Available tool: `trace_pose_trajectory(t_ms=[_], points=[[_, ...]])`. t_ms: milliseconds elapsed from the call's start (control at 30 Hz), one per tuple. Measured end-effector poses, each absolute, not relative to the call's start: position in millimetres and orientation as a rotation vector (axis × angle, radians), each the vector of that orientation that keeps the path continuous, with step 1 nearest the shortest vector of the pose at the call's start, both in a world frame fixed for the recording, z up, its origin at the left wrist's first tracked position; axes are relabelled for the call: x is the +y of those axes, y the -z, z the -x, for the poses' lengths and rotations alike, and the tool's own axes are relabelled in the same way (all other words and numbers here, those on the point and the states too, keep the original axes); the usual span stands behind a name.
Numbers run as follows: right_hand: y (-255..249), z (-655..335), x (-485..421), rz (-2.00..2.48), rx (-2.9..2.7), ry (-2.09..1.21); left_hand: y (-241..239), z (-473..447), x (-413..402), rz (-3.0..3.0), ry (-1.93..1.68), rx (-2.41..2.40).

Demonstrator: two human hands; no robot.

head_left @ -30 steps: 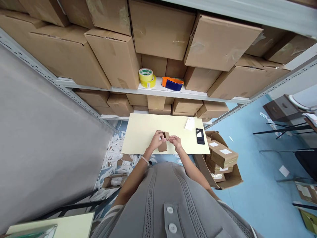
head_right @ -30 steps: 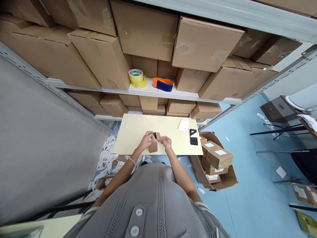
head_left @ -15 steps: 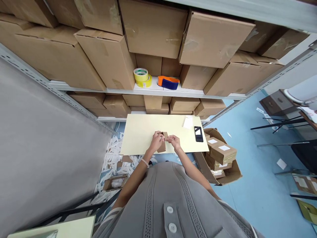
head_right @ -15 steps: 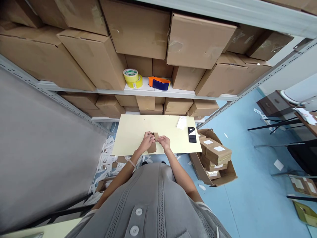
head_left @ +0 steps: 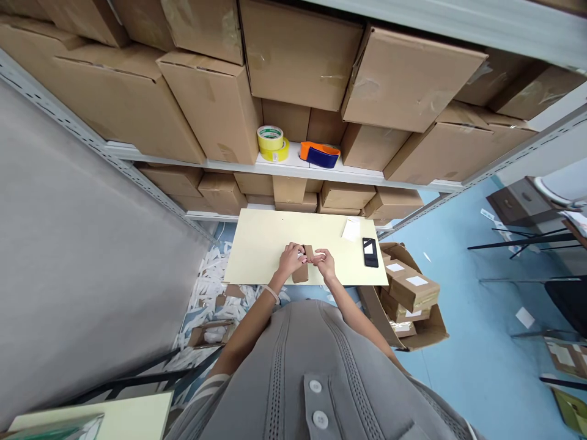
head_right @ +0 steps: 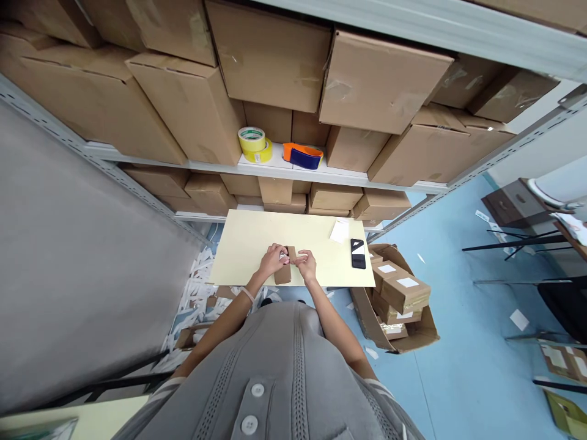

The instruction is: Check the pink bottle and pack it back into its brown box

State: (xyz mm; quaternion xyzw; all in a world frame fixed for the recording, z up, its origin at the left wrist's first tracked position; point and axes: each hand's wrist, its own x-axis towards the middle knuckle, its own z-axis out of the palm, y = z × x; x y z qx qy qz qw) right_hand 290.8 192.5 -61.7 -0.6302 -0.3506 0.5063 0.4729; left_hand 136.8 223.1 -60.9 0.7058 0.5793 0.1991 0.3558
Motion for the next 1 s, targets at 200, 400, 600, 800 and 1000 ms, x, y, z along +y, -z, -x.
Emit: trace_pose_trajectory(t_ms=[200, 400, 600, 800, 1000], points=[[63, -289, 190, 1.553, -0.829, -1.270, 70, -126, 232, -1.845, -0.461, 1.348], [60, -287, 190, 1.549, -0.844, -1.284, 68, -134, 229, -1.813, -0.426, 1.440], [60, -289, 191, 1.539, -0.896, -1.271, 61, -145, 224, -1.759, -0.466, 1.543], [60, -291, 188, 1.502, -1.123, -1.194, 62, -120, 225, -1.784, -0.630, 1.321], [55, -297, 183, 1.464, -1.920, -0.911, 84, -95, 214, -1.498, -0.919, 1.378]])
